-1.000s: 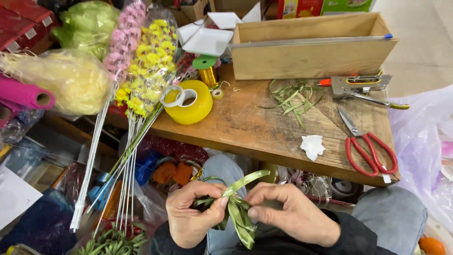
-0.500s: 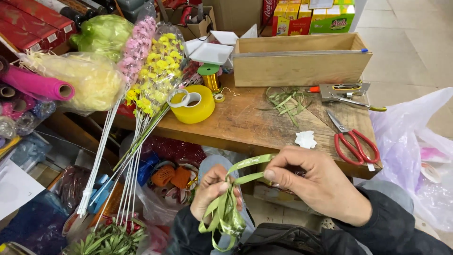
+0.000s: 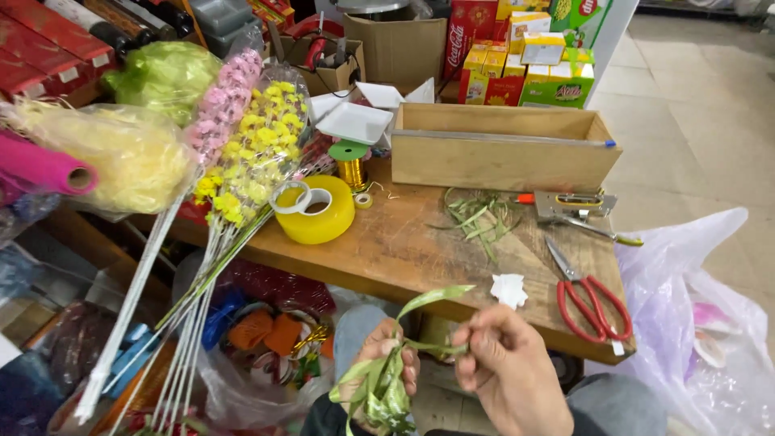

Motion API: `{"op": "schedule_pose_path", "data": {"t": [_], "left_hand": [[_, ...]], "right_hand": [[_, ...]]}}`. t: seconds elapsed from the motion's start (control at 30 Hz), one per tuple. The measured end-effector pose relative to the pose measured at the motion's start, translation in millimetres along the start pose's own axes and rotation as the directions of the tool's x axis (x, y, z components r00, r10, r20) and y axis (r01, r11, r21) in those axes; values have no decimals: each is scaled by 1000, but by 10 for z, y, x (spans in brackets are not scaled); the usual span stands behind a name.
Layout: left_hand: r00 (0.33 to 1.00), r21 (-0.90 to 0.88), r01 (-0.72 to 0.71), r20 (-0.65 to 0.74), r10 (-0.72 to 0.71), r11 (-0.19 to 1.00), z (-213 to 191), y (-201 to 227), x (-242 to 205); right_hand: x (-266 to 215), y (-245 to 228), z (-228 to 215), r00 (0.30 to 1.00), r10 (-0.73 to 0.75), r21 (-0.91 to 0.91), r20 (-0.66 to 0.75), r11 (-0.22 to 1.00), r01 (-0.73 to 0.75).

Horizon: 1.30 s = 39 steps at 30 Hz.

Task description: Making decorative bows from green ribbon or leaf material using hands and scissors.

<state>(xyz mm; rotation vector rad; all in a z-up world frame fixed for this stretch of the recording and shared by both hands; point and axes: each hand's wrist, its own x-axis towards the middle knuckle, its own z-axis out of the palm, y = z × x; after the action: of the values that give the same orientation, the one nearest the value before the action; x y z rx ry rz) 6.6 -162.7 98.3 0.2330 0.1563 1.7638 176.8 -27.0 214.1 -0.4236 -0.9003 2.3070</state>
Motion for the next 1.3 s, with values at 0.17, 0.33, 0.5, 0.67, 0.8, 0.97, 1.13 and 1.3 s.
{"op": "schedule_pose_path", "data": {"t": [0.17, 0.33, 0.5, 0.67, 0.8, 0.97, 1.13, 1.3], "left_hand": [[982, 345, -69, -143, 125, 936, 651, 90, 146], [979, 621, -100, -76, 187, 777, 1188, 227, 184], [986, 871, -71, -12, 164, 486, 1219, 261, 215], [982, 885, -63, -29, 188, 461, 1215, 249, 212], [984, 892, -74, -7, 177, 447, 1214, 277, 201], [985, 895, -54, -26, 172, 443, 1169, 244, 189], [981, 920, -52, -26, 192, 388, 1163, 222, 183], [980, 926, -41, -36, 195, 375, 1075, 198, 214]], "right_hand": [[35, -601, 508, 767, -429, -689, 478, 359, 630], [395, -766, 470, 972, 153, -818, 177, 573, 59], [526, -712, 445, 944, 329, -770, 35, 611, -185], [500, -600, 272, 956, 276, -788, 103, 609, -91], [490, -692, 311, 899, 219, -873, 379, 407, 269], [462, -746, 275, 774, 213, -802, 596, 188, 566], [426, -702, 227, 661, 217, -680, 718, 21, 733], [333, -709, 172, 951, 128, -916, 280, 332, 225]]}}
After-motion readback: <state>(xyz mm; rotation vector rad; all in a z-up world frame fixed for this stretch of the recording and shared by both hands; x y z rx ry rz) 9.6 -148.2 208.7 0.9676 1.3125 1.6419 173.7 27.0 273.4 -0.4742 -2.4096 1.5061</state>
